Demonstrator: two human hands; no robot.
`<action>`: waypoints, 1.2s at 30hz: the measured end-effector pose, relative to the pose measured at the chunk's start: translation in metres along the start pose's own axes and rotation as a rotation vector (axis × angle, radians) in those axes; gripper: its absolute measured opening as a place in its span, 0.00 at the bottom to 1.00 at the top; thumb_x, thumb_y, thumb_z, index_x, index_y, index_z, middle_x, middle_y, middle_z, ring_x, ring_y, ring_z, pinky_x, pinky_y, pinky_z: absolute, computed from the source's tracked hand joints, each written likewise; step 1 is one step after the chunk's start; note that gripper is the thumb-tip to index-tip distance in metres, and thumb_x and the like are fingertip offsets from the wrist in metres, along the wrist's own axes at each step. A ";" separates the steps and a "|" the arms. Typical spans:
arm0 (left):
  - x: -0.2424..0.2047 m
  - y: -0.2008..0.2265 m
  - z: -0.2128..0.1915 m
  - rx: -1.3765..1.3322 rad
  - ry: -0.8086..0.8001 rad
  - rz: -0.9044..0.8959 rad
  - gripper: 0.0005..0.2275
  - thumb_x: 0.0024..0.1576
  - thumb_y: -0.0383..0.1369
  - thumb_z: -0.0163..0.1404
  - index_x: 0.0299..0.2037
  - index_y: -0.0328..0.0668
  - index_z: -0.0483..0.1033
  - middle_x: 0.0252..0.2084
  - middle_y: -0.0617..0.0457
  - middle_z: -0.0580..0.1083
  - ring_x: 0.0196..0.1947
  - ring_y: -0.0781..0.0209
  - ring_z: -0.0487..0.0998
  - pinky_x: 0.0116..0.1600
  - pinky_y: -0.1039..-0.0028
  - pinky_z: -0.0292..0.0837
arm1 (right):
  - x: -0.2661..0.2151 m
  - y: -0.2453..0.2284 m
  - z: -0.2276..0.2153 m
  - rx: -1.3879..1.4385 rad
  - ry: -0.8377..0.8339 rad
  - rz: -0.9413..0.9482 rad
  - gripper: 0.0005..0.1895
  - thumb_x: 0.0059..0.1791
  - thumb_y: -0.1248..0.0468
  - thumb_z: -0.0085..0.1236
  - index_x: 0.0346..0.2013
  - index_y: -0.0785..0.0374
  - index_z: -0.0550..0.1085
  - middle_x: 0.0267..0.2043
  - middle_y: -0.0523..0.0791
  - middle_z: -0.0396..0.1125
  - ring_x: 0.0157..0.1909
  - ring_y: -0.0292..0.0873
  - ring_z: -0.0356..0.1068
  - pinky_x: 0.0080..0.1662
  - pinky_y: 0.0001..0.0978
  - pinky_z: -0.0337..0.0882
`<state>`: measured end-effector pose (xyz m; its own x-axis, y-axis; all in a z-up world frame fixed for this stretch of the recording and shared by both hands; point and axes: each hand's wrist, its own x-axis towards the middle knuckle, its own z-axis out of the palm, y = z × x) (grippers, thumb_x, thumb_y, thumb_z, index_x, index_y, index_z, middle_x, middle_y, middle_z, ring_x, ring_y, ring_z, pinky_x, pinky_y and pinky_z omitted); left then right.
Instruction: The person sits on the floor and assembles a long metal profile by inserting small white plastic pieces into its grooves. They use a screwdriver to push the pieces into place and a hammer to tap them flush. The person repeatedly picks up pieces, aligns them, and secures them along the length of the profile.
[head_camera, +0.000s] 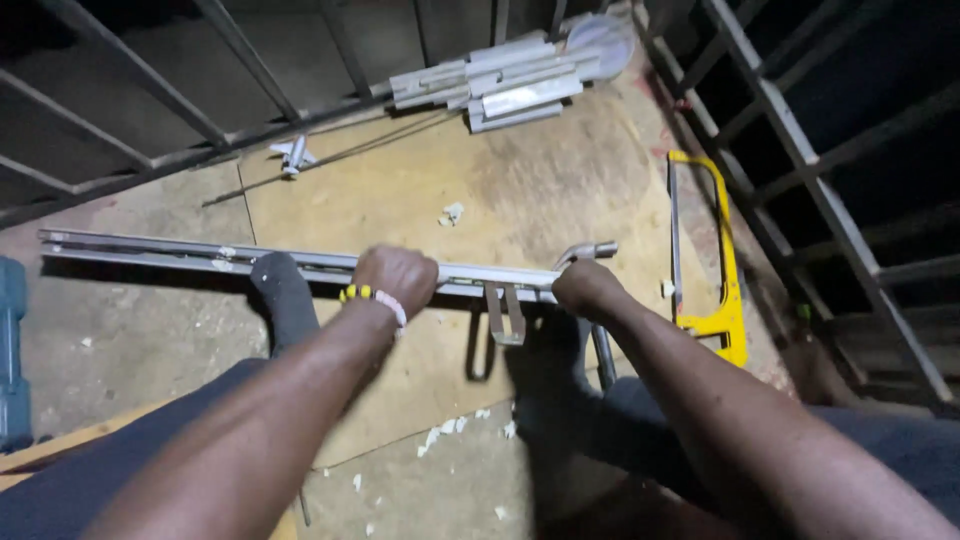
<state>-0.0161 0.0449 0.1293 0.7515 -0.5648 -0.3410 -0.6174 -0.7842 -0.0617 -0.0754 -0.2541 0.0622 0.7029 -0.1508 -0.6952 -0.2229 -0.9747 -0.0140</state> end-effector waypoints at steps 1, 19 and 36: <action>0.000 0.002 -0.001 -0.001 -0.012 0.007 0.14 0.60 0.31 0.43 0.35 0.48 0.87 0.35 0.51 0.85 0.42 0.47 0.88 0.42 0.50 0.82 | -0.017 -0.004 0.013 0.005 -0.013 0.002 0.23 0.52 0.59 0.47 0.53 0.68 0.81 0.55 0.56 0.78 0.63 0.58 0.76 0.65 0.54 0.75; 0.080 -0.020 -0.045 0.080 -0.024 0.047 0.17 0.65 0.34 0.38 0.53 0.52 0.82 0.46 0.53 0.85 0.51 0.47 0.86 0.54 0.52 0.81 | -0.111 -0.090 0.030 0.987 0.218 0.380 0.29 0.52 0.55 0.35 0.58 0.66 0.76 0.61 0.62 0.71 0.69 0.69 0.66 0.71 0.60 0.64; 0.136 -0.039 -0.005 -0.042 0.457 -0.004 0.15 0.62 0.44 0.40 0.38 0.53 0.80 0.27 0.48 0.81 0.35 0.42 0.87 0.41 0.50 0.78 | -0.047 -0.085 0.109 0.653 0.711 0.397 0.15 0.51 0.58 0.44 0.37 0.59 0.78 0.33 0.50 0.75 0.46 0.59 0.80 0.45 0.46 0.79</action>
<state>0.1112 -0.0029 0.0897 0.7854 -0.6094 0.1089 -0.6111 -0.7913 -0.0209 -0.1629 -0.1458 0.0177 0.6873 -0.7098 -0.1546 -0.6982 -0.5867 -0.4102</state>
